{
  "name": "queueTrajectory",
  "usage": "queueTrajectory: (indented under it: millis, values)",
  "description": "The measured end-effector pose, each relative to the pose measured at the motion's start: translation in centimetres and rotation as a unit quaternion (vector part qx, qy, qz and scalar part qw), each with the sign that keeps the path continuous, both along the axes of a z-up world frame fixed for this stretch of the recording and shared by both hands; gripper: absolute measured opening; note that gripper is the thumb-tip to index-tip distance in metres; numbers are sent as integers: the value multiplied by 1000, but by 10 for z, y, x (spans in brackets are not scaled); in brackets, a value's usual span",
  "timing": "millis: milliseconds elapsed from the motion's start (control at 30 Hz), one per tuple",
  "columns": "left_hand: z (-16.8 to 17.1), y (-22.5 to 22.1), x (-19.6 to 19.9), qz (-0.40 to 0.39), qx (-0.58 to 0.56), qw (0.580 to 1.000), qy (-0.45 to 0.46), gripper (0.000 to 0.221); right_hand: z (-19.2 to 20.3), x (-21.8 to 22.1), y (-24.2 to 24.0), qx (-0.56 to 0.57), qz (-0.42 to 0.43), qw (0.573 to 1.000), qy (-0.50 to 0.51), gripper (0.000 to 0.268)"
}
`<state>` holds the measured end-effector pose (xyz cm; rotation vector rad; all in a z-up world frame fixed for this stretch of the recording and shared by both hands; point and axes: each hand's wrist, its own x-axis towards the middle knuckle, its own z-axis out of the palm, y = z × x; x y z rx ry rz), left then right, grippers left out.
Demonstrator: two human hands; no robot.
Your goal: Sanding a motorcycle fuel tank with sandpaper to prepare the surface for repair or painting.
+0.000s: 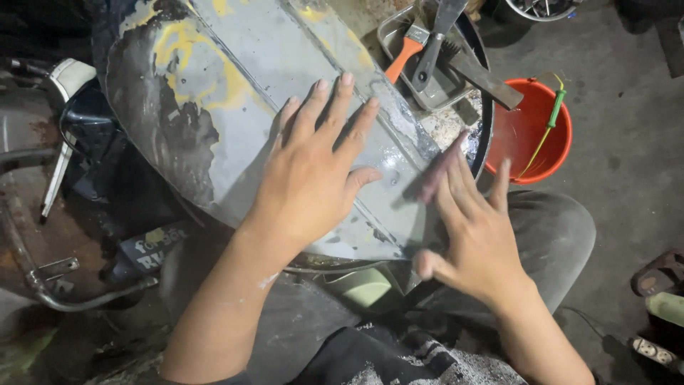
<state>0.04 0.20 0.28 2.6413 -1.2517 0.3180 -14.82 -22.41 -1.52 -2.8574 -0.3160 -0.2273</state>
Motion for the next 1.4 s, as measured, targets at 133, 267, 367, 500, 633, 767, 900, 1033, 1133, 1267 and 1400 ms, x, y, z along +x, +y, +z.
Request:
queueTrajectory:
  millis: [133,267,367,500,633,767,900,1033,1133,1267,1400]
  values:
    - [1,1,2,0,11,1000,10,80,1,2,-4,35,19,999,-19,118]
    - [2,1,5,-9,16,999,39,81,-19,-47,-19,26,-4,999,31,117]
    - [1,1,4,-11,17,999,43,80,-44,-91,-25,28,-23,998,50,119]
    - [0,1,1,-6,-1,1000,4,78,-49,-95,-21,-6,-29,999,40,123]
    - [0,0,1,-3,13,1000,20,82,-20,-35,1,-13,12,1000,-13,127]
    - [2,1,0,-10,5,1000,26,79,-6,-4,12,-19,38,999,-14,127]
    - [2,1,2,-12,4,999,33,80,-14,-22,1,-5,34,999,7,121]
    - [2,1,2,-12,7,998,54,79,-45,-79,-9,29,3,999,20,115]
    - [0,-1,1,1,14,1000,24,82,-60,-99,-15,40,-26,999,21,110]
    - [0,-1,-2,5,26,1000,15,83,-28,-57,-5,35,-14,999,33,114]
    - [0,-2,2,5,42,998,41,83,1,4,1,40,26,999,6,120]
